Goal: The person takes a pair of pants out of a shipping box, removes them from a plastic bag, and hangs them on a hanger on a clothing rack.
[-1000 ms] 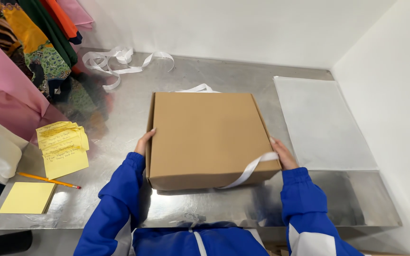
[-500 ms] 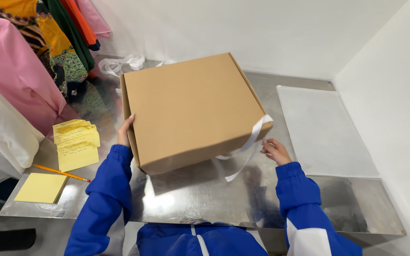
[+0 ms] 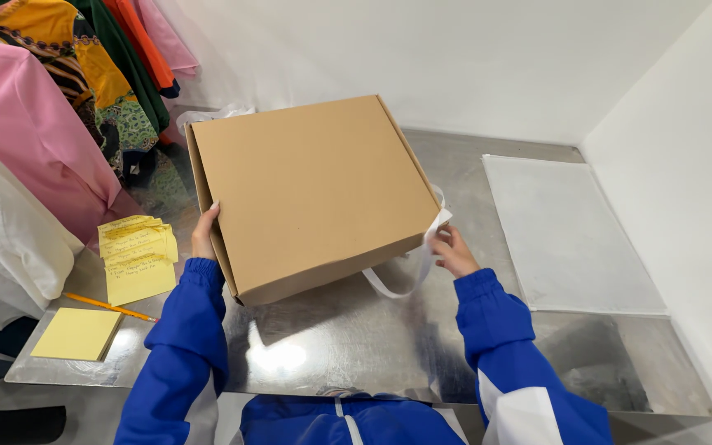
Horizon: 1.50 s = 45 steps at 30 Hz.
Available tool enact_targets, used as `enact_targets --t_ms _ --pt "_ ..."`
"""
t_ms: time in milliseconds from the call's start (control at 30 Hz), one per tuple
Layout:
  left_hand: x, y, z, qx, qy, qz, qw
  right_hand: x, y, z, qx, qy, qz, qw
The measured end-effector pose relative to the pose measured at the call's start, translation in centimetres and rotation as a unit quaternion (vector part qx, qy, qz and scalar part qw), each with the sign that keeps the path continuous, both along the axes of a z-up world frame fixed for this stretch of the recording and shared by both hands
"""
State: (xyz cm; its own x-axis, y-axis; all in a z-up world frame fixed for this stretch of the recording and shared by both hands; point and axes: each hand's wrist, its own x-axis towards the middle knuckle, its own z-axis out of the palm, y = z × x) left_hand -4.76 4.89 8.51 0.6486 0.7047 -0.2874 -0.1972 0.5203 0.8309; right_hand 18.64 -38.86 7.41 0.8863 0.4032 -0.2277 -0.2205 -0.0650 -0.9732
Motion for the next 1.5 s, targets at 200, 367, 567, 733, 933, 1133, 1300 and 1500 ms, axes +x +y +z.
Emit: enact_targets --t_ms 200,367,567,733,933,1133,1300,1500 --pt "-0.6 0.6 -0.9 0.000 -0.016 0.017 1.000 0.4 1.7 -0.2 -0.062 0.007 -0.044 0.997" --pt "0.2 2.8 -2.7 0.014 0.013 0.041 0.999 4.2 3.2 -2.3 -0.070 -0.132 -0.083 0.985" --pt "-0.6 2.3 -2.0 -0.026 -0.060 0.075 0.995 6.4 7.7 0.9 -0.222 -0.346 0.058 0.910" --pt "-1.5 0.5 0.0 -0.040 -0.054 0.082 0.994 10.0 9.2 -0.4 -0.324 -0.441 0.166 0.820" --pt "0.9 0.3 -0.5 -0.066 -0.080 0.054 0.993 4.7 6.5 3.2 -0.138 -0.201 0.022 0.970" --pt "5.8 -2.7 -1.3 -0.040 -0.055 -0.002 0.998 -6.6 4.7 12.5 0.243 0.211 -0.027 0.946" --pt "9.8 -8.0 0.1 -0.025 -0.020 -0.064 0.997 -8.0 4.7 14.5 0.213 0.172 -0.079 0.959" --pt "11.9 -12.8 0.8 0.023 0.126 -0.194 0.973 -4.3 0.8 8.7 0.203 0.151 -0.252 0.934"
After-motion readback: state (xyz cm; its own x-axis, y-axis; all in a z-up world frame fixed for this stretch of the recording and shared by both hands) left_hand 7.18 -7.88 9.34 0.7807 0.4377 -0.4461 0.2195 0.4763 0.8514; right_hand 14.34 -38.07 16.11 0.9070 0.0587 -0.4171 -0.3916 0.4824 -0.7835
